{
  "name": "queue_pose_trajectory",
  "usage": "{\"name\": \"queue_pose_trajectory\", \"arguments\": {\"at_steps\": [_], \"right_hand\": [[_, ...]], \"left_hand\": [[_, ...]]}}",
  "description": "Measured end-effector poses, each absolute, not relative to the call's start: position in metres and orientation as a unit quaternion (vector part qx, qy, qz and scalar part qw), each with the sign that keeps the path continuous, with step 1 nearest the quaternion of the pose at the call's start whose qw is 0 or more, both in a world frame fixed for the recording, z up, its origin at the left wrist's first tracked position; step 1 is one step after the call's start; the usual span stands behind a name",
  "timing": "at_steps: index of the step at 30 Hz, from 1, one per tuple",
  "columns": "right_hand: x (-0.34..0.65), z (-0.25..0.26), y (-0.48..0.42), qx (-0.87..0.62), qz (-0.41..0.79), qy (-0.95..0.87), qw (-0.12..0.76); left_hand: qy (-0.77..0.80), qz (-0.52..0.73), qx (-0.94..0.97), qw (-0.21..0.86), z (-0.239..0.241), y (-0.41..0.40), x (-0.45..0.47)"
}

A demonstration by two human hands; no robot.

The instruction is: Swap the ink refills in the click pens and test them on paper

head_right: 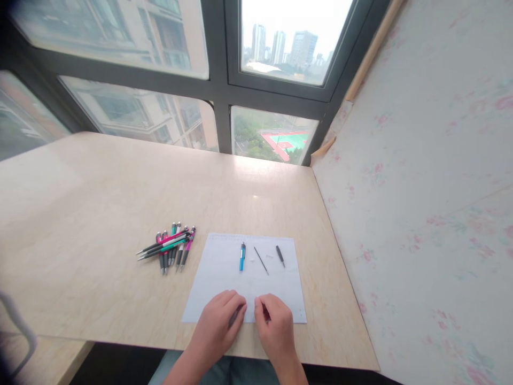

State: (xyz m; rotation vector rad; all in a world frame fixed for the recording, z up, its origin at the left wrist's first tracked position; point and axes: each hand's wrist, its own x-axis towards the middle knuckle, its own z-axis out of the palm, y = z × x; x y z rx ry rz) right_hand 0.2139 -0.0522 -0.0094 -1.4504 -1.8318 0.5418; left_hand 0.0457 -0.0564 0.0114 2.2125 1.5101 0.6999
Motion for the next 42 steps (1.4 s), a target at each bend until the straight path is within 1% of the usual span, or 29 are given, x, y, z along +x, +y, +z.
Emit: {"name": "queue_pose_trajectory", "arguments": {"at_steps": [14,26,42], "right_hand": [[0.2158,-0.0135,-0.053,-0.564,0.204,-0.713,0.364],[0.2164,-0.0125,-0.0539,-0.561,0.199,-0.707,0.383],[0.2177,-0.0134,-0.0548,-0.565,0.203,-0.704,0.38]], "left_hand": [[0.536,0.252,0.78,0.204,0.0107,-0.0562,0.0445],[0.539,0.251,0.775,0.215,0.0126,-0.0556,0.0444],[0.534,0.265,0.78,0.19,0.0164,-0.0555,0.0444]]}}
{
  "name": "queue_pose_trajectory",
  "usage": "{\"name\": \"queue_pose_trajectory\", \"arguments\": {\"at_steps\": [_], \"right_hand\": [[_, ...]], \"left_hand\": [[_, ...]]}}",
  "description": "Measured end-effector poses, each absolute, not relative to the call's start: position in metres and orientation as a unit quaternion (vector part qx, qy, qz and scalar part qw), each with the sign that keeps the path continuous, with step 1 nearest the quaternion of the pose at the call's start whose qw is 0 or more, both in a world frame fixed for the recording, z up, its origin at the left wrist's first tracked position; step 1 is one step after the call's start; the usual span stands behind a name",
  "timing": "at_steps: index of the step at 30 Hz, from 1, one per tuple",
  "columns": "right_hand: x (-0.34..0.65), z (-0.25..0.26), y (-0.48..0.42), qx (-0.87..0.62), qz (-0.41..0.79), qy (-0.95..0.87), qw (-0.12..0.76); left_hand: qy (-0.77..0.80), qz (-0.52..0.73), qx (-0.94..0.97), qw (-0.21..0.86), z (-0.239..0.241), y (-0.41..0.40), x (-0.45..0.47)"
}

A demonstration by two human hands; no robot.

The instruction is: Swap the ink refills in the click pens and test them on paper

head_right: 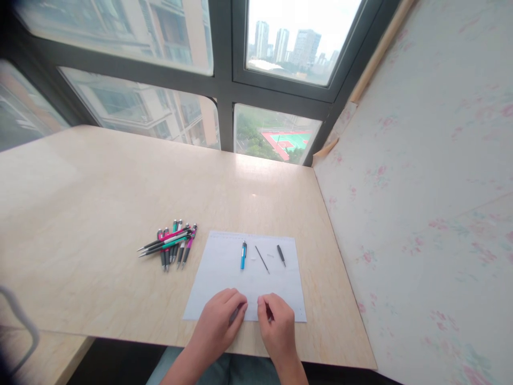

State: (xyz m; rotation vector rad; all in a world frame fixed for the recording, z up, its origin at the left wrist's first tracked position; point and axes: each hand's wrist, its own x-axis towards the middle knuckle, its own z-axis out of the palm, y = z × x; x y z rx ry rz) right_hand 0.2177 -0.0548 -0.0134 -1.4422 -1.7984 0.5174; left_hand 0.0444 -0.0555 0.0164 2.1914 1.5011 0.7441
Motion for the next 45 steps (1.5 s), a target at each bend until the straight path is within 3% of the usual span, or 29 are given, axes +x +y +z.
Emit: {"name": "queue_pose_trajectory", "arguments": {"at_steps": [45], "right_hand": [[0.214,-0.0103,-0.0509,-0.567,0.176,-0.723,0.353]], "left_hand": [[0.53,0.238,0.799,0.158,0.0133,-0.0579,0.0448]]}}
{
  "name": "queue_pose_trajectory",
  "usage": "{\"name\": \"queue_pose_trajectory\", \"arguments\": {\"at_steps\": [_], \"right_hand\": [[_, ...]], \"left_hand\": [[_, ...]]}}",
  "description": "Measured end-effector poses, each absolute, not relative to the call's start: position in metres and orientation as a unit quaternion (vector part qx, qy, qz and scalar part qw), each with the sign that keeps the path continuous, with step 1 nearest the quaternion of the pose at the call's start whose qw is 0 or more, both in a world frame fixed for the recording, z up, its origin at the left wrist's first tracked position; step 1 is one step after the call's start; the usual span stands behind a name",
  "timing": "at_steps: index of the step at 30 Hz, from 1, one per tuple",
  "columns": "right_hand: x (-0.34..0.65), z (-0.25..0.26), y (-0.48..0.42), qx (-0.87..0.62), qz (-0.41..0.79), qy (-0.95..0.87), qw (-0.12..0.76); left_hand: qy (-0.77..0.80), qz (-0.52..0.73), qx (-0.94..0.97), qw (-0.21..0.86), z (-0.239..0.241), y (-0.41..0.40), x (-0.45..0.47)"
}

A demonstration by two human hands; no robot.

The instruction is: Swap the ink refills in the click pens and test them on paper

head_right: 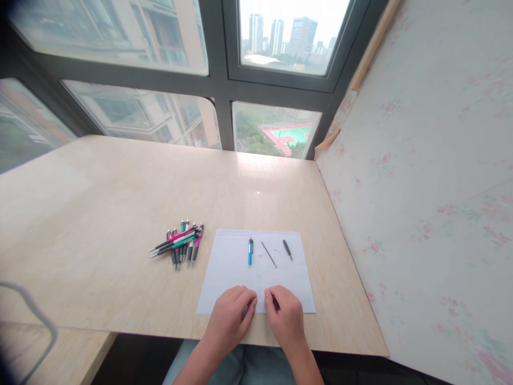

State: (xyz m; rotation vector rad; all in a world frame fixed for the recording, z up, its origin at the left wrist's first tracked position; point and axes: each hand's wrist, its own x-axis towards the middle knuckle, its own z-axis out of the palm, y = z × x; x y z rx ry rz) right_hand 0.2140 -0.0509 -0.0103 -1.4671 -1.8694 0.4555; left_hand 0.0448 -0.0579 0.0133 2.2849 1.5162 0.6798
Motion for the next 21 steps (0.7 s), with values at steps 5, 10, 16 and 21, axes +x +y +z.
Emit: {"name": "queue_pose_trajectory", "arguments": {"at_steps": [5,10,16,21], "right_hand": [[0.2148,-0.011,-0.0505,-0.57,0.178,-0.72,0.354],[0.2131,-0.0094,-0.0515,-0.551,0.142,-0.738,0.363],[0.2137,-0.0064,-0.0528,-0.547,0.137,-0.738,0.37],[0.2153,-0.0102,-0.0524,-0.56,0.145,-0.721,0.382]], "left_hand": [[0.528,0.236,0.8,0.161,0.0129,-0.0582,0.0449],[0.523,0.24,0.802,0.157,0.0123,-0.0568,0.0447],[0.524,0.231,0.804,0.159,0.012,-0.0566,0.0446],[0.524,0.229,0.804,0.162,0.0115,-0.057,0.0446]]}}
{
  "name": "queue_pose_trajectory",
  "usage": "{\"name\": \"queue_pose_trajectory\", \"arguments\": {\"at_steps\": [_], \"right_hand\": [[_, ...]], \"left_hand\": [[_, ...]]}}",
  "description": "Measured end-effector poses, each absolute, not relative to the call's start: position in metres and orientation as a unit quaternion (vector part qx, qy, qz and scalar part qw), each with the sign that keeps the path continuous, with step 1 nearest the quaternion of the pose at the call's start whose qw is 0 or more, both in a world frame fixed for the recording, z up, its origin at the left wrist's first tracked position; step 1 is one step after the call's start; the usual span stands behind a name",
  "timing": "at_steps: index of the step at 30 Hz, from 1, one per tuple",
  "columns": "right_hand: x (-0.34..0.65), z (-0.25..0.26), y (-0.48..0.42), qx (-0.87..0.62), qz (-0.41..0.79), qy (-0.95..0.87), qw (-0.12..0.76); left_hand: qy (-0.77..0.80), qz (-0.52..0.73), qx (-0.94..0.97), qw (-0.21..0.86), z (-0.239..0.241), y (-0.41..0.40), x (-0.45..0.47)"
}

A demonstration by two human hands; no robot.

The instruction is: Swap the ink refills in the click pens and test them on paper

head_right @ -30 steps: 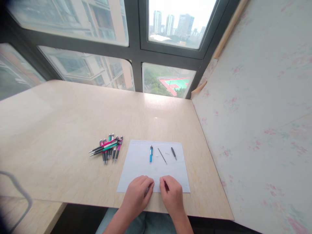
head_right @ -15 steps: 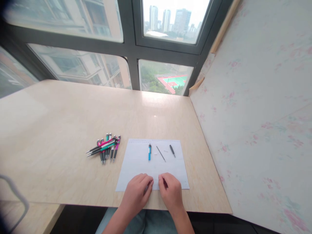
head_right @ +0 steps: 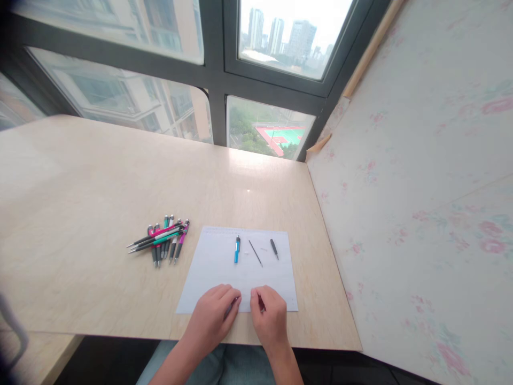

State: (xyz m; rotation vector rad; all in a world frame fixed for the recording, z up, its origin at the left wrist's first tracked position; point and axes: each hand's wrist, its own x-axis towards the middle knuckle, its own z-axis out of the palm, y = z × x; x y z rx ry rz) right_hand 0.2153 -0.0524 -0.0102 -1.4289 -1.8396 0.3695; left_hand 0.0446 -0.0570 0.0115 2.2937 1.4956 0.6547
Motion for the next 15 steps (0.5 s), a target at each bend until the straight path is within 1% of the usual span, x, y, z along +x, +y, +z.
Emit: {"name": "queue_pose_trajectory", "arguments": {"at_steps": [15], "right_hand": [[0.2148,-0.0069,-0.0559,-0.571,0.186,-0.708,0.37]], "left_hand": [[0.526,0.225,0.802,0.169,0.0136,-0.0566,0.0451]]}}
